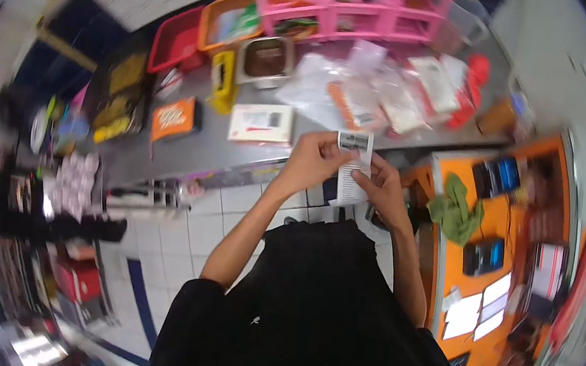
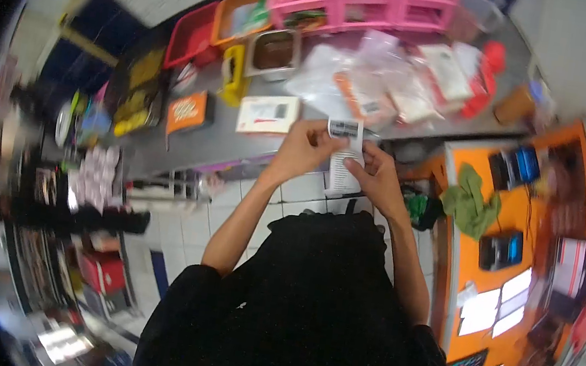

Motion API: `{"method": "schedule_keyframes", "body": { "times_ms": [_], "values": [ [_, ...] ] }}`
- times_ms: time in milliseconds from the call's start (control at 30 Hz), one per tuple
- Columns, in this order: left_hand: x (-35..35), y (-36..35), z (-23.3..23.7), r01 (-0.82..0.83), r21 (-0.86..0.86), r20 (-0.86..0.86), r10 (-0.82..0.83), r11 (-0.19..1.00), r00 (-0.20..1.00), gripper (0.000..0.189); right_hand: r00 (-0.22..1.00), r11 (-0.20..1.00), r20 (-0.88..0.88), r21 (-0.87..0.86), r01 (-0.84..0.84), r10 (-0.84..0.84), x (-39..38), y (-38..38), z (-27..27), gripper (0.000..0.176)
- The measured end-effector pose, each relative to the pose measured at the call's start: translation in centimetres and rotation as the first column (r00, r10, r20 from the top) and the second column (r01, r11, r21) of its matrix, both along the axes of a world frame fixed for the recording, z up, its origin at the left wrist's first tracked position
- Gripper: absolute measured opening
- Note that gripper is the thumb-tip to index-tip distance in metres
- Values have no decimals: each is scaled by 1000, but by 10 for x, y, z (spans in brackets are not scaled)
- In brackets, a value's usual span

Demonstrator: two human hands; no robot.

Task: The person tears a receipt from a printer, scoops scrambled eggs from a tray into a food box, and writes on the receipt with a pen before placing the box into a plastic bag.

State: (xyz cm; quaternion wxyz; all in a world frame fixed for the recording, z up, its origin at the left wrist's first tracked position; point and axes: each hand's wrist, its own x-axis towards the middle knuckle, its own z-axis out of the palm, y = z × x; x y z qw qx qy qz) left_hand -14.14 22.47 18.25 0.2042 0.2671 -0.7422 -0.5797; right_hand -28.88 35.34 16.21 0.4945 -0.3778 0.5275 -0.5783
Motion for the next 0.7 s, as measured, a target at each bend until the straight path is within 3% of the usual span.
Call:
{"method": "schedule_keyframes", "body": {
  "times_ms": [67,100,133,200,267,333,467,700],
  "values": [
    [47,-30,20,-313,-40,-28,312,949,950,22,981,986,98,-5,-169,169,41,-37,20,60],
    [70,-41,28,-424,-110,-118,411,899,904,23,949,959,156,24,-281,274,61,-55,34,84],
    [95,-54,29,-483,-113,-122,470,869,874,23,929,939,152,21,-344,337,82,-70,45,84],
    [143,-74,33,-608,-298,-281,540,736,793,20,896,906,161,-162,-390,415,126,-91,63,86],
    [181,-76,50,-672,-225,-302,605,705,736,20,870,866,125,-240,-439,476,160,-108,73,87],
    [226,-92,55,-712,0,-334,671,702,662,22,841,836,78,-189,-515,536,193,-136,82,83],
    [262,-101,67,-713,136,-331,710,688,622,25,683,674,-11,-152,-723,730,218,-169,88,66],
    [284,-140,61,-793,160,-404,772,588,491,24,588,584,37,-186,-790,808,248,-224,93,70]
  ]
}}
